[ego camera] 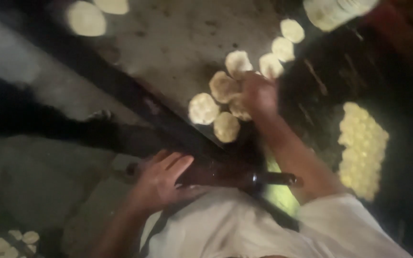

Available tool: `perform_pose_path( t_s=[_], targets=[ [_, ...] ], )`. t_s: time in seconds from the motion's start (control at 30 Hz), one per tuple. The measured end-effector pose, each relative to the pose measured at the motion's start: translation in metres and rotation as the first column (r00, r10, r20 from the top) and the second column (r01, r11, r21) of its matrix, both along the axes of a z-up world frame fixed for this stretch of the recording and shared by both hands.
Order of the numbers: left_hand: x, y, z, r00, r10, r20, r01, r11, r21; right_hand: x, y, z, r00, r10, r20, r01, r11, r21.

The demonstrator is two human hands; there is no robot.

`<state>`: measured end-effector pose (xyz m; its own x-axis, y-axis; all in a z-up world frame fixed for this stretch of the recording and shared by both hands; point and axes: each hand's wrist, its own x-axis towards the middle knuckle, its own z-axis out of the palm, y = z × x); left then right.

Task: The recorder uses a rolling pin and hands to flatten small pieces of dough into rounds and places them on a metal tray.

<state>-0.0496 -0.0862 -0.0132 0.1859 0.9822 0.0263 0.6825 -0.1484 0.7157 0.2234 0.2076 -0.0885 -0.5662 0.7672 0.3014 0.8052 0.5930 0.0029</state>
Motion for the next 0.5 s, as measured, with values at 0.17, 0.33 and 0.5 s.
perform_pose_path(
  t_s=[0.17, 0.33, 0.5],
  targets=[
    [-0.012, -0.014, -0.026, 0.997, 0.075, 0.003, -0.074, 0.987, -0.145, -0.046, -0.020, 0.079, 0.954, 0.104, -0.282, -0.128, 0.989, -0.068],
    [-0.014, 0.009, -0.005, 0.998, 0.052, 0.043, -0.055, 0.996, 0.073, -0.029, 0.013, 0.018, 0.948, 0.313, -0.054, -0.311, 0.949, 0.044],
    [-0.006, 0.027, 0.011, 0.992, 0.012, 0.123, -0.041, 0.971, 0.236, 0.005, 0.019, 0.046, 0.993, 0.114, 0.011, -0.109, 0.969, -0.223]
  ],
)
